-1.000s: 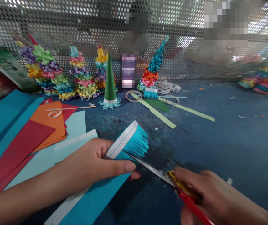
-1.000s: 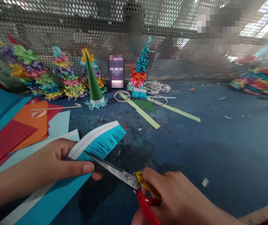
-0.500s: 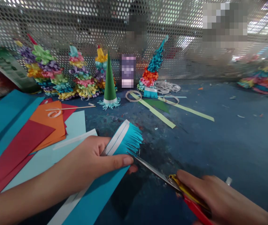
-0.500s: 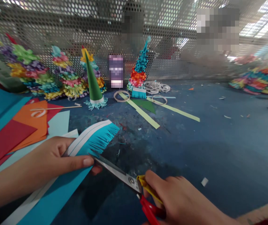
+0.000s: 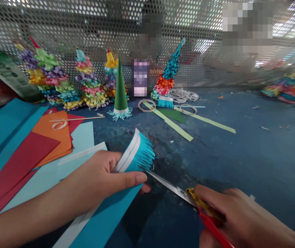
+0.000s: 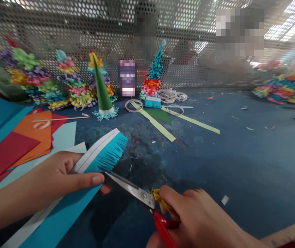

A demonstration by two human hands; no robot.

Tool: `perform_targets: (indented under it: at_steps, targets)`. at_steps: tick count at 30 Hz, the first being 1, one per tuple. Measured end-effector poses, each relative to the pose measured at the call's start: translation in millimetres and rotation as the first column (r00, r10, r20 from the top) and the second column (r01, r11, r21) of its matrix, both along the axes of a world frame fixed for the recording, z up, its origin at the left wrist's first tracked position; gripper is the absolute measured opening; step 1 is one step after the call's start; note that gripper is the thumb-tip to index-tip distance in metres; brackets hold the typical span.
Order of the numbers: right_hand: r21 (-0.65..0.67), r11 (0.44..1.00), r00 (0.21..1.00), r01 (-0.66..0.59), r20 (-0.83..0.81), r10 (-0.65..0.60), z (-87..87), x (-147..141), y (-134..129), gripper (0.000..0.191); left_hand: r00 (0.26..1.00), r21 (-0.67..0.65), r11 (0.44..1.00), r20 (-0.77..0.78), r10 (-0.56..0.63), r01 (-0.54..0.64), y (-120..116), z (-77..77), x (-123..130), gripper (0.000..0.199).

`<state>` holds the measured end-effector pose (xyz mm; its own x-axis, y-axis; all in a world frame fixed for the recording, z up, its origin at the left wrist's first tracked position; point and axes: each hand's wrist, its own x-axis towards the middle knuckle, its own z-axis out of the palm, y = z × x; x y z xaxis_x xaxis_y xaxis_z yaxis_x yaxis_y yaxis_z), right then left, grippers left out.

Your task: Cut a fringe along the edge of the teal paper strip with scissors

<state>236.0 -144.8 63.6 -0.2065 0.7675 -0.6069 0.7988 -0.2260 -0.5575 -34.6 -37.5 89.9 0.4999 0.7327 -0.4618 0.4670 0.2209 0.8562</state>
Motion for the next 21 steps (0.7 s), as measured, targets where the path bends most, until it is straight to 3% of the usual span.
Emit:
perform_targets:
  at_steps: [3, 7, 13, 17, 21]
  targets:
    - [0.071, 0.998, 1.000, 0.001, 0.001, -0.001, -5.6, 3.7, -2.7, 0.024, 0.999, -0.106, 0.994, 0.032, -0.037, 0.040, 1.2, -0.1, -0.4, 0.020]
    - [0.177, 0.984, 1.000, -0.020, 0.023, 0.016, -7.9, 1.4, -1.4, 0.026, 0.994, -0.107, 0.991, 0.088, -0.067, 0.077, 2.4, 0.4, 0.8, 0.017]
    - [-0.024, 0.998, 0.994, -0.064, 0.087, 0.066, 7.1, -8.8, 9.8, 0.009, 0.996, -0.137, 0.989, 0.067, -0.054, 0.063, -0.4, 0.5, 0.1, 0.015]
    - [-0.016, 0.997, 0.997, -0.070, 0.038, 0.070, 10.2, -11.9, 13.8, 0.008, 0.998, -0.139, 0.990, 0.048, -0.031, 0.037, 0.4, -0.1, -0.1, 0.016]
    - [0.040, 0.998, 0.999, -0.044, 0.015, 0.043, 5.6, -9.6, 10.8, 0.013, 0.990, -0.148, 0.984, 0.111, -0.084, 0.100, 4.9, 0.4, -0.6, 0.009]
